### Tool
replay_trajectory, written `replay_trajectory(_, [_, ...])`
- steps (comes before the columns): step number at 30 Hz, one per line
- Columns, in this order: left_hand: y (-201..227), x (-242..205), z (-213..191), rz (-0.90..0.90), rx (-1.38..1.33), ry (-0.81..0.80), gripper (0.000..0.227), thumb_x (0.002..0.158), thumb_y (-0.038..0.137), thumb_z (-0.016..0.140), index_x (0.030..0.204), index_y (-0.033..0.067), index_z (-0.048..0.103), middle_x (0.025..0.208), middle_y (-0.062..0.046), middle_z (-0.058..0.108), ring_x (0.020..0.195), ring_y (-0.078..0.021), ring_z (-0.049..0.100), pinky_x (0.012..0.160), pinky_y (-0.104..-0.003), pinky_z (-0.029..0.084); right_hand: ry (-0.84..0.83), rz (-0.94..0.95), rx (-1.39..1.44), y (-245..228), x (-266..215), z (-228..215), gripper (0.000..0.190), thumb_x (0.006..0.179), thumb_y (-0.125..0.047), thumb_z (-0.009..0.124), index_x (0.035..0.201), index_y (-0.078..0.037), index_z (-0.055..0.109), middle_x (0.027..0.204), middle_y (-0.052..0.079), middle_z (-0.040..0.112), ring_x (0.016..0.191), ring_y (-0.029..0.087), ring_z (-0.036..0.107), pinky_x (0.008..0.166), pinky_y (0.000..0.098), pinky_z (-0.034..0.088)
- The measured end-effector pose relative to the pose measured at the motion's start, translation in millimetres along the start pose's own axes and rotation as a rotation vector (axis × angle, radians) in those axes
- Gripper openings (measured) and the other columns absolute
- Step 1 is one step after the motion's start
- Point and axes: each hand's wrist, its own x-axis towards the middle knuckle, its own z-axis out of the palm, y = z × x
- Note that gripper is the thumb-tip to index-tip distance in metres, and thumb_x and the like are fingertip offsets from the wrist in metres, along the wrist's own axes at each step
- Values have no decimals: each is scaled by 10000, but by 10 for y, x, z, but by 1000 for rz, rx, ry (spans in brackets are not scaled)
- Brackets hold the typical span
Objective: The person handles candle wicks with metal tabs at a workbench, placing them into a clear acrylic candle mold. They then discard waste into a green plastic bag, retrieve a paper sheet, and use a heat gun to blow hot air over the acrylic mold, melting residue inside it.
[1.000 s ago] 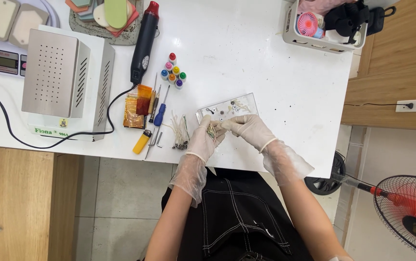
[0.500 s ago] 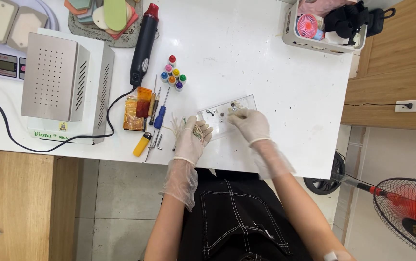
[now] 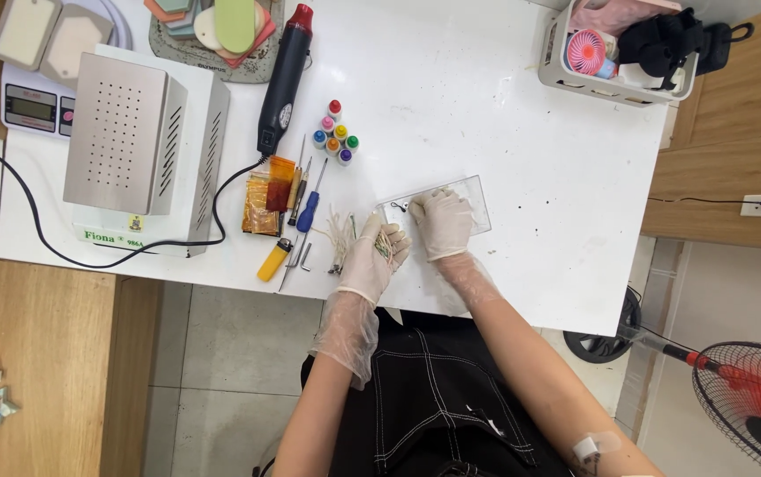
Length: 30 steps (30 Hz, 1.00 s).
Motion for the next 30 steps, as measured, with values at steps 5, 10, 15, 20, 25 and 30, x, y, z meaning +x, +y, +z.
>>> replay_trajectory(5, [10, 83, 12, -21, 0, 13, 441, 1029, 447, 540, 1045, 13, 613, 942, -92, 632, 907, -246, 662, 859, -380, 553, -295, 388, 262, -69, 132, -554, 178, 900, -345, 732, 943, -180, 784, 892, 66, 755, 854, 268, 700, 817, 416, 543])
replay_trajectory(10, [-19, 99, 125, -28, 3, 24, 459, 1000, 459, 522, 1042, 10, 609, 962, -113, 654, 932, -260, 683, 879, -386, 553, -414, 838, 981, -197, -25, -1125, 237, 841, -271, 857, 980, -79, 842, 1204, -12, 689, 1111, 107, 622, 996, 328, 429])
replay_trajectory(15, [-202, 322, 48, 15, -40, -76, 428, 1038, 430, 579, 1052, 5, 625, 978, -95, 641, 906, -195, 626, 864, -366, 511, -510, 707, 1050, -295, -224, -1009, 281, 785, -232, 822, 984, -34, 825, 978, 83, 826, 874, 134, 739, 871, 285, 584])
replay_trajectory(20, [-109, 184, 156, -25, -32, -61, 374, 1022, 439, 565, 1002, 70, 622, 950, -61, 632, 891, -172, 619, 826, -355, 520, -569, 738, 930, -260, -204, -1196, 288, 861, -268, 792, 1035, -41, 822, 904, 108, 804, 825, 138, 690, 827, 282, 557])
replay_trajectory(25, [-32, 145, 125, -68, -33, -37, 391, 1000, 456, 560, 995, 69, 620, 937, -67, 639, 889, -212, 647, 834, -353, 528, -564, 854, 932, -13, 9, -1442, 340, 814, -280, 785, 1106, -105, 788, 968, 2, 797, 864, 97, 706, 835, 264, 578])
replay_trajectory(30, [-6, 92, 108, -29, 4, 37, 430, 1000, 478, 573, 1001, 51, 615, 934, -72, 623, 906, -228, 648, 850, -355, 518, -427, 94, 47, 489, 78, -889, 208, 891, -337, 734, 1059, -228, 792, 849, 28, 759, 766, 172, 666, 781, 369, 533])
